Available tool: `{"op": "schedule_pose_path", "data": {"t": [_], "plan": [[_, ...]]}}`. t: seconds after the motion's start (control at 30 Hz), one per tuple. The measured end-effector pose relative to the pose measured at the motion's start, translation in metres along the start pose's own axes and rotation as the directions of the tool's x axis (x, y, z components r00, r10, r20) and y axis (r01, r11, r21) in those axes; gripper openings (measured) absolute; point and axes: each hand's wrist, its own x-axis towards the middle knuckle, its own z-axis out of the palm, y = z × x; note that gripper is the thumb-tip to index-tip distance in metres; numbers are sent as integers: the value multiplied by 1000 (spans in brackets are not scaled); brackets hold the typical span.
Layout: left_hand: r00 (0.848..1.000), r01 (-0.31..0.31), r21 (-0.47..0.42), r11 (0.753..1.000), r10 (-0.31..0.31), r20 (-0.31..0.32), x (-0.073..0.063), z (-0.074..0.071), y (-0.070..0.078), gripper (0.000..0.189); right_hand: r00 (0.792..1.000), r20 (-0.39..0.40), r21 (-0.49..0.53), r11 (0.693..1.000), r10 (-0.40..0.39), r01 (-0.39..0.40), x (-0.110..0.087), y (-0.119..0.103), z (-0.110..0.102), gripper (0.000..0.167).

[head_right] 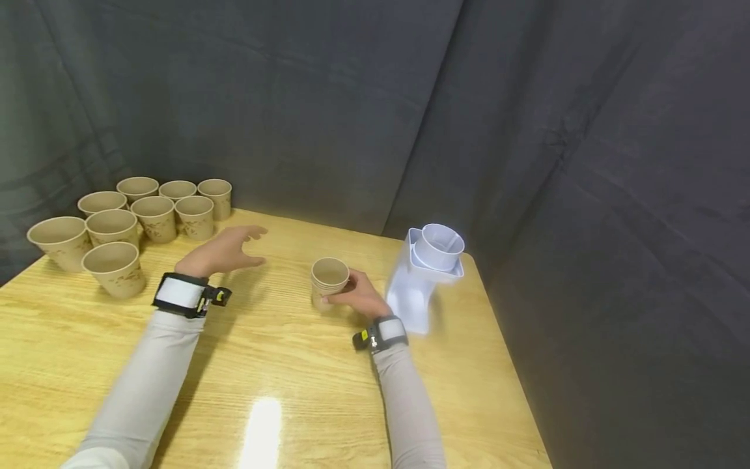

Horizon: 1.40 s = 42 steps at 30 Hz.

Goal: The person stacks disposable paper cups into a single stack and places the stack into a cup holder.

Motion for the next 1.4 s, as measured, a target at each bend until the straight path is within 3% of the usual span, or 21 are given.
{"op": "schedule_pose_path", "data": {"t": [0.2, 0.37, 0.5, 0.63, 0.73, 0.8, 0.9, 1.03, 1.13, 1.3, 1.4], "plan": [[996, 80, -21, 997, -81, -45, -21, -30, -31, 72, 1000, 1, -20, 1000, 7, -7, 1, 2, -3, 63], [976, 171, -1, 985, -170, -140, -47, -54, -59, 73, 1000, -1, -14, 1000, 12, -12, 1, 2, -3, 65], [930, 300, 13, 954, -290, -227, -71, -67, -75, 68, 1000, -10, -20, 1000, 13, -13, 1, 2, -4, 65], [862, 423, -36, 905, -415, -290, -91, -72, -84, 62, 1000, -8, -16, 1000, 16, -16, 0, 1, -2, 64], [843, 456, -51, 889, -449, -296, -101, -74, -89, 61, 1000, -4, -14, 1000, 10, -11, 0, 0, -1, 63], [843, 462, -46, 885, -455, -286, -107, -75, -92, 59, 1000, -5, -15, 1000, 7, -7, -1, -1, 0, 63], [858, 461, -33, 887, -455, -241, -112, -78, -98, 64, 1000, -15, -15, 1000, 0, 0, 5, 12, -1, 65], [885, 449, -58, 892, -453, -112, -117, -81, -104, 75, 1000, -28, -18, 1000, -12, 11, 12, 28, -4, 67], [891, 450, -64, 891, -453, -38, -119, -83, -106, 78, 999, -31, -24, 999, -23, 22, 13, 29, -4, 66], [898, 439, -53, 897, -440, -18, -118, -84, -109, 75, 999, -33, -29, 999, -36, 35, 13, 29, -4, 65], [909, 416, -26, 909, -416, -8, -115, -85, -108, 73, 999, -31, -26, 999, -35, 35, 13, 28, -4, 65]]}}
